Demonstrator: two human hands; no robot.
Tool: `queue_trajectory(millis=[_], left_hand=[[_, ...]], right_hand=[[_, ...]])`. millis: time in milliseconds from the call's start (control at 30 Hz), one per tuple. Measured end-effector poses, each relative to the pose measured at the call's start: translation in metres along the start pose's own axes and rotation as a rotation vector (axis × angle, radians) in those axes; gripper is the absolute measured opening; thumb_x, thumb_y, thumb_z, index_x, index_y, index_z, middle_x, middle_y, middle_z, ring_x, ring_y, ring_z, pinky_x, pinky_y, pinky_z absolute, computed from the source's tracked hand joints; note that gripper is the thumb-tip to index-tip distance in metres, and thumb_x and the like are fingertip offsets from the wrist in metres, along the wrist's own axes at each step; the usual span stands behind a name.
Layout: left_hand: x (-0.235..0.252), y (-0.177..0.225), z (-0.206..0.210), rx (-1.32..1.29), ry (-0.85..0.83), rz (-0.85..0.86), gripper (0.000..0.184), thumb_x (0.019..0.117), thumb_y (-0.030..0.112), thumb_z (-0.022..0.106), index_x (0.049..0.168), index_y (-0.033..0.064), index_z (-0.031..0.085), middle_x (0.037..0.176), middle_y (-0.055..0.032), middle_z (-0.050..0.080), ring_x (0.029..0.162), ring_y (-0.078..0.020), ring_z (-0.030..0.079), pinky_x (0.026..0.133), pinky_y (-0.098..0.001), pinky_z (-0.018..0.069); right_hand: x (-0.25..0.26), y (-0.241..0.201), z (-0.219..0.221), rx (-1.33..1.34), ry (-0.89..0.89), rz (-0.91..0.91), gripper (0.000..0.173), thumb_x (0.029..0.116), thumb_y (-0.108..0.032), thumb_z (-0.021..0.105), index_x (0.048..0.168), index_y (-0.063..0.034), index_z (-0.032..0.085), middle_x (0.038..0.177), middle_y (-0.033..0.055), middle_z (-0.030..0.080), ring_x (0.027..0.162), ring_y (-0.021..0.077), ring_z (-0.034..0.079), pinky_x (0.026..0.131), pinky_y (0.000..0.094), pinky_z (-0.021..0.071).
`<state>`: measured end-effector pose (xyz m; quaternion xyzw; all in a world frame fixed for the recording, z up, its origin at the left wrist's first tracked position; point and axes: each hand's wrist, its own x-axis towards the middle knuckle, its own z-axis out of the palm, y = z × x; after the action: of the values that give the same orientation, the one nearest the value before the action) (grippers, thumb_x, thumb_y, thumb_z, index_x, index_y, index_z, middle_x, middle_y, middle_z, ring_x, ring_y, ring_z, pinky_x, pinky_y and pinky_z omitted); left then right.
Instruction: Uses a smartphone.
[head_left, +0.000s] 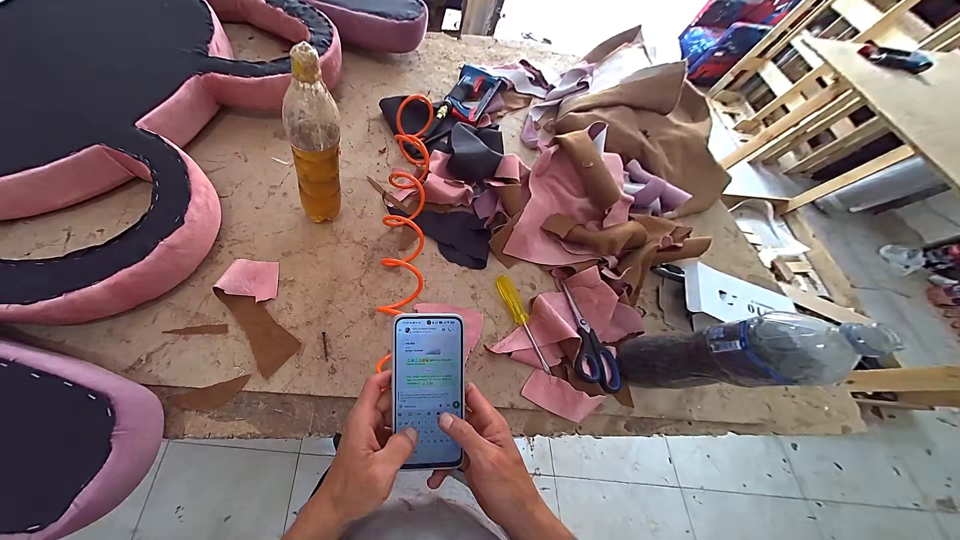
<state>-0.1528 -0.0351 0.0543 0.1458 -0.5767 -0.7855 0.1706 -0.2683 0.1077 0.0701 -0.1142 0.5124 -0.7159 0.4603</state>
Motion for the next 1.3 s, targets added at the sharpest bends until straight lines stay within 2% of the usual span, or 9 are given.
queue_trajectory(millis=[100, 167, 233, 367, 467, 567, 767, 933, 1300], left_hand=[[0.0, -0.005, -0.004, -0.083, -0.043, 0.001, 0.061, 0.0916, 0.013, 0.056, 0.147, 0.0012, 0.034, 0.122, -0.0171, 0.069, 0.107, -0.0259, 0.071, 0.091, -0.0423, 0.0604], [0.0, -0.007, -0.008, -0.121, -0.048, -0.002, 0.061, 0.0909, 0.014, 0.055, 0.147, 0.0022, 0.035, 0.121, -0.0173, 0.069, 0.107, -0.0255, 0.071, 0.093, -0.0424, 0.0595], [-0.001, -0.007, -0.009, -0.127, -0.054, 0.0, 0.061, 0.0896, 0.012, 0.053, 0.147, 0.0023, 0.035, 0.121, -0.0177, 0.069, 0.107, -0.0256, 0.071, 0.093, -0.0423, 0.0595], [-0.005, -0.004, -0.005, -0.074, -0.066, 0.012, 0.06, 0.0901, 0.012, 0.054, 0.146, 0.0008, 0.035, 0.122, -0.0167, 0.069, 0.107, -0.025, 0.071, 0.09, -0.041, 0.0605], [-0.006, -0.002, -0.001, 0.0, -0.034, 0.018, 0.058, 0.0883, 0.004, 0.052, 0.144, 0.0001, 0.037, 0.118, -0.0155, 0.071, 0.104, -0.0246, 0.073, 0.087, -0.0407, 0.0622], [-0.008, -0.003, -0.003, -0.051, -0.082, 0.034, 0.06, 0.091, 0.011, 0.053, 0.147, 0.0022, 0.034, 0.123, -0.0163, 0.069, 0.108, -0.0253, 0.071, 0.09, -0.0415, 0.0606], [-0.012, -0.008, -0.006, -0.135, -0.023, 0.001, 0.06, 0.0893, 0.014, 0.056, 0.145, 0.0033, 0.036, 0.12, -0.016, 0.07, 0.107, -0.0245, 0.071, 0.091, -0.0416, 0.06], [-0.015, -0.006, -0.002, -0.068, -0.015, -0.002, 0.066, 0.0868, 0.015, 0.062, 0.145, 0.0008, 0.034, 0.12, -0.0147, 0.07, 0.107, -0.0238, 0.072, 0.089, -0.0408, 0.0612], [-0.009, -0.008, -0.005, -0.101, -0.102, 0.083, 0.056, 0.0974, 0.028, 0.056, 0.146, 0.0053, 0.04, 0.122, -0.014, 0.069, 0.111, -0.0217, 0.069, 0.095, -0.039, 0.0577]], right_hand=[[-0.002, 0.0, -0.001, -0.018, -0.041, -0.013, 0.039, 0.101, -0.008, 0.055, 0.138, -0.0007, 0.044, 0.114, 0.0187, 0.071, 0.091, 0.0299, 0.076, 0.056, 0.0417, 0.0652], [-0.005, -0.001, -0.001, -0.06, -0.097, -0.009, 0.055, 0.093, 0.0, 0.061, 0.142, -0.0012, 0.036, 0.12, 0.0164, 0.069, 0.098, 0.0301, 0.075, 0.062, 0.0426, 0.0665], [-0.007, 0.0, 0.001, -0.101, -0.092, -0.018, 0.062, 0.0874, 0.006, 0.06, 0.143, -0.0011, 0.033, 0.121, 0.0142, 0.069, 0.098, 0.0287, 0.075, 0.061, 0.0413, 0.0666], [-0.008, 0.003, 0.005, -0.114, -0.001, -0.028, 0.054, 0.0918, -0.004, 0.066, 0.139, -0.0009, 0.04, 0.113, 0.0152, 0.071, 0.088, 0.0264, 0.076, 0.052, 0.0361, 0.0634], [-0.008, 0.004, 0.007, -0.115, 0.051, -0.025, 0.044, 0.0948, -0.006, 0.062, 0.135, -0.0014, 0.044, 0.109, 0.0163, 0.072, 0.083, 0.0259, 0.076, 0.048, 0.0347, 0.0615], [-0.008, 0.004, 0.01, -0.104, 0.09, -0.032, 0.036, 0.0983, -0.009, 0.059, 0.132, -0.0022, 0.047, 0.104, 0.0163, 0.073, 0.075, 0.0242, 0.075, 0.043, 0.0322, 0.0584], [-0.015, 0.006, 0.004, -0.141, -0.092, -0.033, 0.062, 0.0887, 0.002, 0.06, 0.143, -0.0007, 0.032, 0.119, 0.0124, 0.069, 0.095, 0.0261, 0.075, 0.057, 0.0383, 0.0657], [-0.017, 0.006, -0.001, -0.101, -0.111, -0.022, 0.062, 0.0874, 0.002, 0.055, 0.144, -0.0007, 0.031, 0.121, 0.0134, 0.068, 0.098, 0.0274, 0.075, 0.058, 0.0402, 0.0655], [-0.016, 0.008, -0.018, 0.04, -0.226, -0.096, 0.055, 0.0915, -0.001, 0.048, 0.145, -0.0052, 0.035, 0.126, 0.0129, 0.067, 0.105, 0.0293, 0.073, 0.065, 0.046, 0.0655]])
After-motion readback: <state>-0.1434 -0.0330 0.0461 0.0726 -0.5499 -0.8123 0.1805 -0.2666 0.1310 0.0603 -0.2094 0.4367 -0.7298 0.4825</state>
